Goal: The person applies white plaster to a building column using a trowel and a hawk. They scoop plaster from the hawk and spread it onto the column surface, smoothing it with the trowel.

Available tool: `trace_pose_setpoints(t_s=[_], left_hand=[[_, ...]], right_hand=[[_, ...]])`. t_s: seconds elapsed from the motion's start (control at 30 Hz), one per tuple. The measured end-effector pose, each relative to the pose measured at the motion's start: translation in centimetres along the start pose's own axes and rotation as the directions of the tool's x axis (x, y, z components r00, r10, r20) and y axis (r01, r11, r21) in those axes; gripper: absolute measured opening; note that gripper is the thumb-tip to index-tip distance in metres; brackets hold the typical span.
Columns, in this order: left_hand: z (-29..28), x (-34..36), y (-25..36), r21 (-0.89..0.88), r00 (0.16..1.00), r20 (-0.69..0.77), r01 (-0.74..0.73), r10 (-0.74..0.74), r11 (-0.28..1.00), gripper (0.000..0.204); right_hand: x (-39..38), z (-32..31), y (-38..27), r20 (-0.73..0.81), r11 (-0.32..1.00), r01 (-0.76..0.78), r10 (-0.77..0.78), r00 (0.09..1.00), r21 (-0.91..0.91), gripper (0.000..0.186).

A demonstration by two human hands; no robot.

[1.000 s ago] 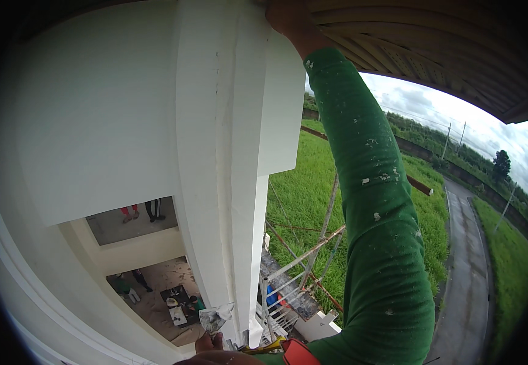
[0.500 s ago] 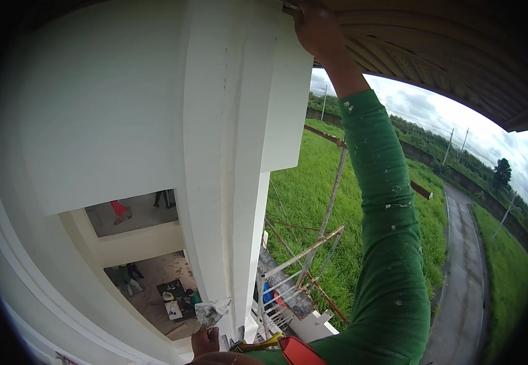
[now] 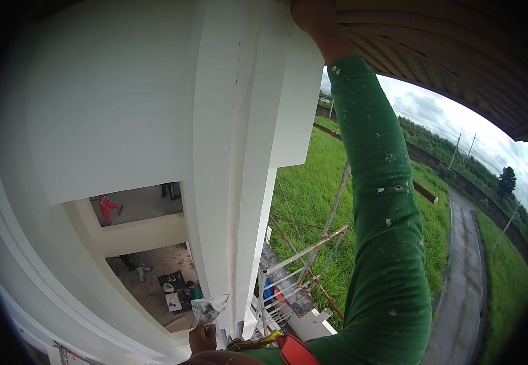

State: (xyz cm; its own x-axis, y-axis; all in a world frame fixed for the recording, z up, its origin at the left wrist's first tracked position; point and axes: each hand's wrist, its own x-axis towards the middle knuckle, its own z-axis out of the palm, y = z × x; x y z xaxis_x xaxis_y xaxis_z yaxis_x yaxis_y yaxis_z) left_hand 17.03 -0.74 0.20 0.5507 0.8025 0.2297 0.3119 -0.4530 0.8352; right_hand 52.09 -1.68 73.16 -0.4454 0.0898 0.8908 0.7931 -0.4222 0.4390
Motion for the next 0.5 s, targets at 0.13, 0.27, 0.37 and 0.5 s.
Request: trace_pose_setpoints(t_s=[0.13,0.27,0.37,0.5], left_hand=[[-1.3,0.4,1.4,0.016,0.999,0.001,0.045,-0.045,0.999,0.031],[-0.7,0.9,0.3,0.027,0.998,0.058,-0.03,0.028,0.999,0.033],[-0.4,0.9,0.1,0.009,0.994,0.044,-0.105,0.105,0.994,0.035],[-0.4,1.3,1.1,-0.054,0.989,0.087,-0.117,0.121,0.992,0.034]], right_hand=[[-2.8,-1.6,-2.9,0.015,0.989,0.116,-0.118,0.993,0.088,0.046],[-6.9,-1.6,-2.9,0.082,0.989,0.144,-0.147,0.986,0.035,0.048],[-10.4,-1.6,-3.9,0.163,0.995,0.096,-0.096,0.982,0.009,0.06],[-14.3,-3.5,-6.2,0.157,0.989,0.138,-0.128,0.979,-0.061,0.056]])
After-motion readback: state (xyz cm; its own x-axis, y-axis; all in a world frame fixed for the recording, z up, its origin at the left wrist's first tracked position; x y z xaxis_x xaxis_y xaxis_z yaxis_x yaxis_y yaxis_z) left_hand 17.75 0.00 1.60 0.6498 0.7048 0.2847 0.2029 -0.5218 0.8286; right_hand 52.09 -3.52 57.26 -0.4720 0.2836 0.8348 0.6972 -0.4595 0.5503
